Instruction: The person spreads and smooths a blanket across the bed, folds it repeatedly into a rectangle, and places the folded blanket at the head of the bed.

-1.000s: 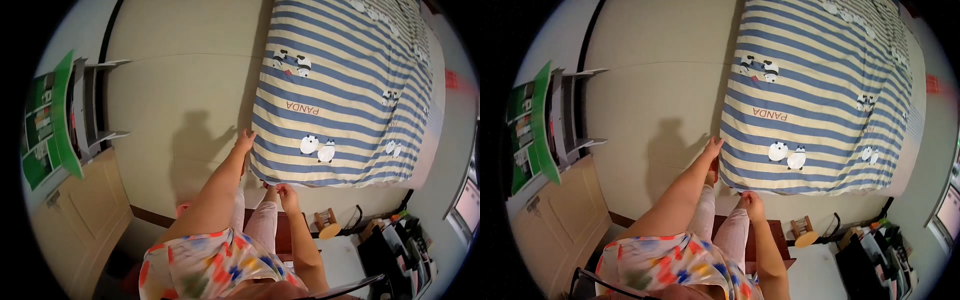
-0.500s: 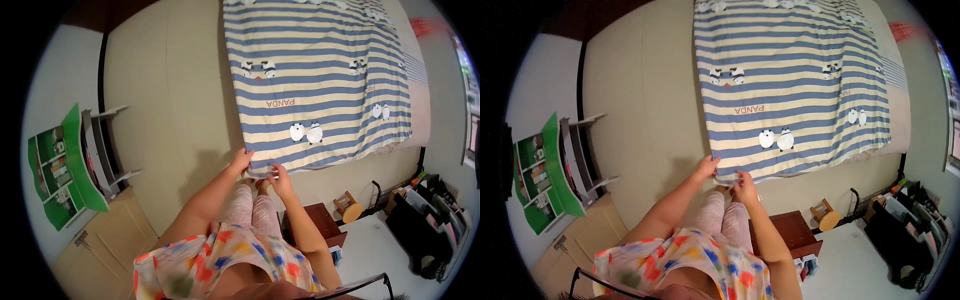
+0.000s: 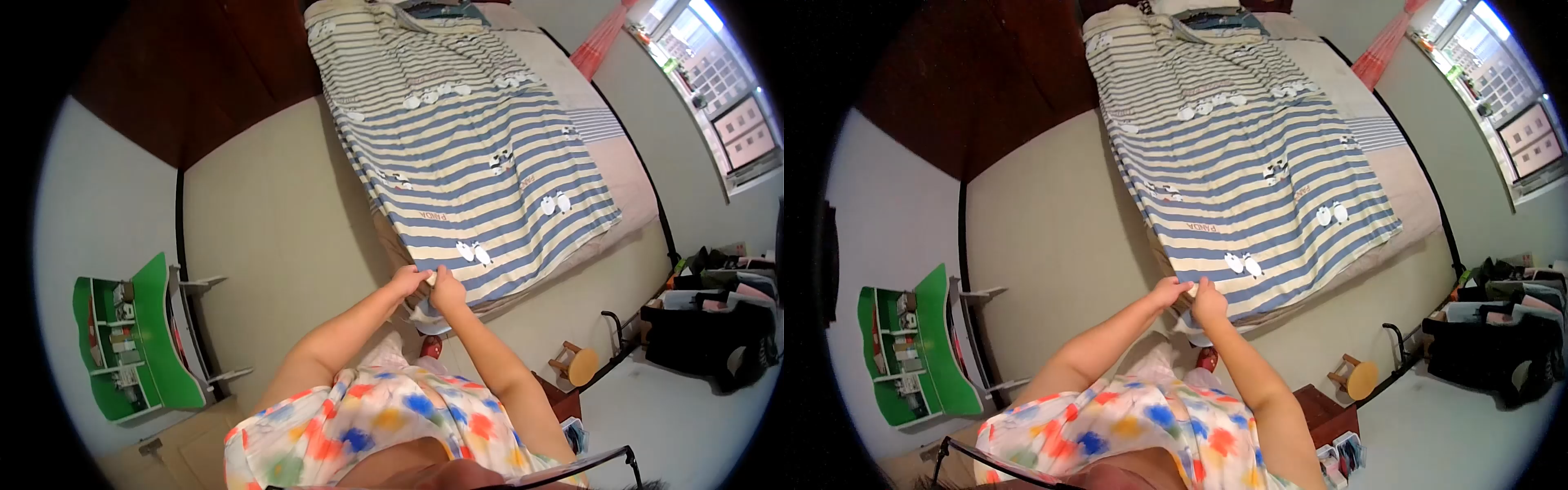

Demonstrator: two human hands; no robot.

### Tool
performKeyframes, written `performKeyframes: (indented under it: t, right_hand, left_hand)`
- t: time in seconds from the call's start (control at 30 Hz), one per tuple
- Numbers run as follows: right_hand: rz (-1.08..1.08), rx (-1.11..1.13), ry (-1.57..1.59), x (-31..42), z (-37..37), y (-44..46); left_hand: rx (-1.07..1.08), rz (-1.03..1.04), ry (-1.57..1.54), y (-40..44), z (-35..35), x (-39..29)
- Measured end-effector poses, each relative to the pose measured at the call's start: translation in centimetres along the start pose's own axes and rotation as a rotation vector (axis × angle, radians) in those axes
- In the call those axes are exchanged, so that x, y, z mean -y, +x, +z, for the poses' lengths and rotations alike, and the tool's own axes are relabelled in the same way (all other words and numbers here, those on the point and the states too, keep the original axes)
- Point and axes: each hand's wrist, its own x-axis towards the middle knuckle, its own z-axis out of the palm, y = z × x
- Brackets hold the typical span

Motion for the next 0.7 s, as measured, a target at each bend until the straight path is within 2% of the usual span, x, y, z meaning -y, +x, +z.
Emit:
performKeyframes:
  t: [0.1,0.13,0.23,0.3,0.33,0.43,0.53,0.57,0.63,0.7]
  right_hand:
    - [0.009,-0.011,-0.041,-1.4,-1.8,0.0]
    - [0.044,-0.043,-0.035,-1.6,-2.7,0.1]
    - [0.077,-0.089,0.029,-1.9,-4.6,0.3]
    - [0.088,-0.113,0.001,-1.5,-4.4,0.3]
    - [0.087,-0.121,-0.018,-0.5,-4.4,-0.2]
    - [0.142,-0.179,0.026,1.9,-5.2,-0.8]
    - [0.14,-0.265,-0.013,2.6,-5.1,-1.7]
    - [0.182,-0.297,-0.004,4.5,-4.8,-2.8]
    - [0.248,-0.337,0.025,4.9,-6.0,-3.5]
    - [0.308,-0.378,0.057,4.3,-5.8,-3.9]
  left_hand:
    - [0.064,0.077,0.298,1.8,-0.6,-2.0]
    - [0.161,0.106,0.413,3.6,-1.4,-2.6]
    - [-0.251,0.755,0.789,7.2,-5.0,-3.7]
    - [-0.187,0.782,0.904,9.1,-8.7,-6.6]
    - [-0.259,0.842,1.174,10.1,-10.7,-6.9]
    - [-0.087,0.963,1.318,14.2,-15.2,-9.1]
    - [0.188,0.755,1.529,19.1,-18.5,-10.5]
    - [0.145,0.855,1.522,20.6,-20.9,-9.4]
    - [0.158,0.84,1.517,22.8,-21.8,-10.6]
    - [0.013,0.894,1.455,24.2,-22.8,-11.2]
